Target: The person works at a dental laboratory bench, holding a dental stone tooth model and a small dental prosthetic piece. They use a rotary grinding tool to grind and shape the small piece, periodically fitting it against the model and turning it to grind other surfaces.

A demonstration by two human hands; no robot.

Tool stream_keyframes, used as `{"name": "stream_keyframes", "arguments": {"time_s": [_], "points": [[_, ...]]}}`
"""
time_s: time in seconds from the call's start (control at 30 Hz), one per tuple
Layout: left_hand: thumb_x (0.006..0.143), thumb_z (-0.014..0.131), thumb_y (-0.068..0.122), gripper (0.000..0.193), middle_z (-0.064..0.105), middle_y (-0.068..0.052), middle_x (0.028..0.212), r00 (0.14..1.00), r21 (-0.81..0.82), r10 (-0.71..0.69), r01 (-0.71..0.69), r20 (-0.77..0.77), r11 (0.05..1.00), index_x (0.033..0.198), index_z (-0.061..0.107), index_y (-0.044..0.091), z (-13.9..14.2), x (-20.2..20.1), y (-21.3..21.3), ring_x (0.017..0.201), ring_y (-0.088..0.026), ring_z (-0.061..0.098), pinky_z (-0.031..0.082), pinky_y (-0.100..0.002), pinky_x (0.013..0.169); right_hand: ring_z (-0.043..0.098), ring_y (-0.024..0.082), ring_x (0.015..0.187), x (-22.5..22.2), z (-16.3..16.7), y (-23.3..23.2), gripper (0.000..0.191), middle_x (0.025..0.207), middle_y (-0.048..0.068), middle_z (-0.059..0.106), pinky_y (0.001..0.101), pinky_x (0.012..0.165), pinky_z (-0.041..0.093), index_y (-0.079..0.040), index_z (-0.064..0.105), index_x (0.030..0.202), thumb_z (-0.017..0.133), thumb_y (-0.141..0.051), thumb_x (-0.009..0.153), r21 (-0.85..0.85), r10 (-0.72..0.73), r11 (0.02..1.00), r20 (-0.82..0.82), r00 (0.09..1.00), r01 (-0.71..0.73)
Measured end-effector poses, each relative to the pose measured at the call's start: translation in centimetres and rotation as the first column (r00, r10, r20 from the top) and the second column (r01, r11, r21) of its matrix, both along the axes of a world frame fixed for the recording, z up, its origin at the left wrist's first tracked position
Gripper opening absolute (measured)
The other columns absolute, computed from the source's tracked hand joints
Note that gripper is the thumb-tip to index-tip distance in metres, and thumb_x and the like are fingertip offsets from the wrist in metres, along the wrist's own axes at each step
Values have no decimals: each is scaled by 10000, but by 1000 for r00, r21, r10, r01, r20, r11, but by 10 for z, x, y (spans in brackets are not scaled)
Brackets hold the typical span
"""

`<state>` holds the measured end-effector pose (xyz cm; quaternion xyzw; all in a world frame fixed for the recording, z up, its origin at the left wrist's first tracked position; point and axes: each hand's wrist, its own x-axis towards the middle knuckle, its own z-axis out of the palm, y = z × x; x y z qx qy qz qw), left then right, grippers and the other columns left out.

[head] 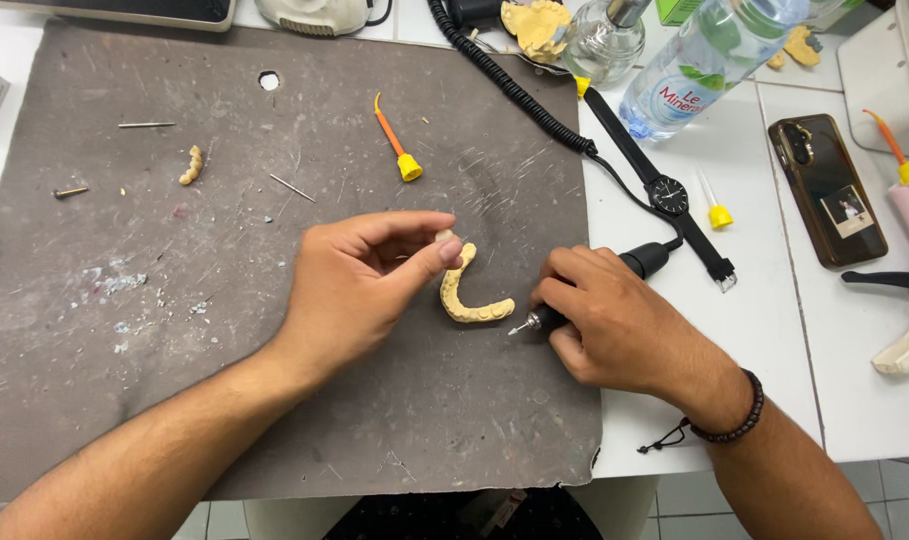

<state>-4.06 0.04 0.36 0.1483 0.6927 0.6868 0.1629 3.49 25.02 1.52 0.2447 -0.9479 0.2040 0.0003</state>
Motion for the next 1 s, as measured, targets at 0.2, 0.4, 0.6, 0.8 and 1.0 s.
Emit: {"name": "stream_keyframes", "arguments": {"time_s": [0.2,0.4,0.6,0.8,1.0], "points": [[954,766,85,221,788,-82,1066,805,-167,-144,57,-575,984,1170,730,52,-6,1,0,985,-172,794,634,-277,819,589,275,893,-2,6,0,357,925,90,571,409,838,480,-54,648,940,624,45,598,-91,75,994,79,994,-68],[880,794,65,220,702,-18,992,589,-293,-322,148,-741,945,1095,755,94,-11,12,0,998,-188,660,496,-402,947,600,266,874,-3,8,5,326,899,75,598,400,849,467,-51,625,910,624,39,597,-145,96,986,47,994,-89],[837,832,135,149,712,68,928,491,-432,-404,61,-772,900,962,750,137,-15,16,-1,1007,-122,658,350,-548,1053,621,249,920,1,1,3,336,944,71,647,390,880,473,-57,645,925,628,67,613,-177,9,984,-129,992,-32],[840,834,148,134,706,71,927,530,-463,-419,55,-737,885,945,752,141,-17,16,-1,1026,-115,650,345,-538,1066,632,238,915,4,-5,-3,313,962,75,661,379,840,483,-58,676,946,697,60,657,-216,6,975,-201,980,-50],[850,836,167,141,704,70,979,542,-456,-429,91,-723,885,960,751,143,-16,15,-3,1034,-120,646,354,-513,1043,641,225,894,5,-6,-5,261,947,67,661,368,812,486,-67,684,924,732,49,696,-235,-7,971,-213,977,-44]]}}
